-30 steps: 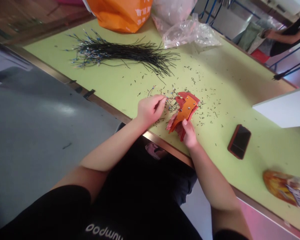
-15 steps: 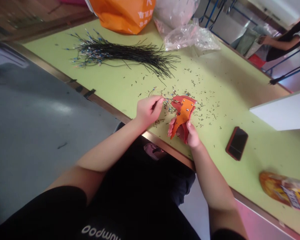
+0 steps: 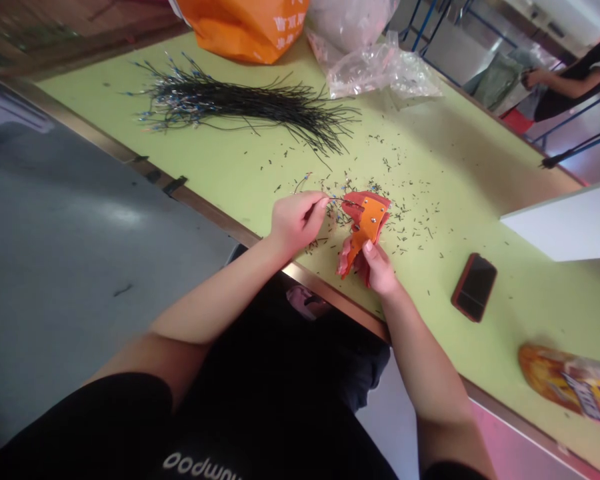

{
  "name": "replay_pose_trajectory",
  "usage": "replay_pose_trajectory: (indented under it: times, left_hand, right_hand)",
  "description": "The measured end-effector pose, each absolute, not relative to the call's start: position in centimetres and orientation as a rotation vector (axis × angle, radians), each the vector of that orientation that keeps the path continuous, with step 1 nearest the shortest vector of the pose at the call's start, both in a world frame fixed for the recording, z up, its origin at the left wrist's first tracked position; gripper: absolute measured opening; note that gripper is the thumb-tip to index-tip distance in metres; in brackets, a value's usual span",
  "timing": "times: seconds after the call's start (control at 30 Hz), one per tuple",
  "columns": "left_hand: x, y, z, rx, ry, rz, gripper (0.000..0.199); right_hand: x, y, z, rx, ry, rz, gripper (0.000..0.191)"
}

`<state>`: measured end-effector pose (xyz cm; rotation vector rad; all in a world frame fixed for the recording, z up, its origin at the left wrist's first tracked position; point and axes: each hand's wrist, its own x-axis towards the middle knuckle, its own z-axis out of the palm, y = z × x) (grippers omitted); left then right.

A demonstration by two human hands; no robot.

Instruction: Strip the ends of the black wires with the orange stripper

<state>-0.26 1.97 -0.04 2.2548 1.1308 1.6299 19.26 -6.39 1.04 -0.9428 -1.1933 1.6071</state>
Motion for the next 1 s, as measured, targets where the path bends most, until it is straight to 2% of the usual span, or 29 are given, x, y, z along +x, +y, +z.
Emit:
replay_pose_trajectory:
  times: [0.2,0.5,1.0]
  left_hand:
    - [-0.2,2.0,-0.3,2.244,1.1,1.628,0.048]
    - [-0.4,1.9,-0.4,2.232,1.168,1.489,0.06]
    - [0.0,2.7,-0.2,1.977,1.029,1.528,0.058]
  right_hand:
    - [19.1,-6.5,1.3,-0.934,-1.189,1.625,0.057]
    - [18.7,-6.3,2.1,-1.002,-1.116,1.683,0.063]
    - [17.1,-8.3,0.6,-1.076,-1.375,1.069,0.053]
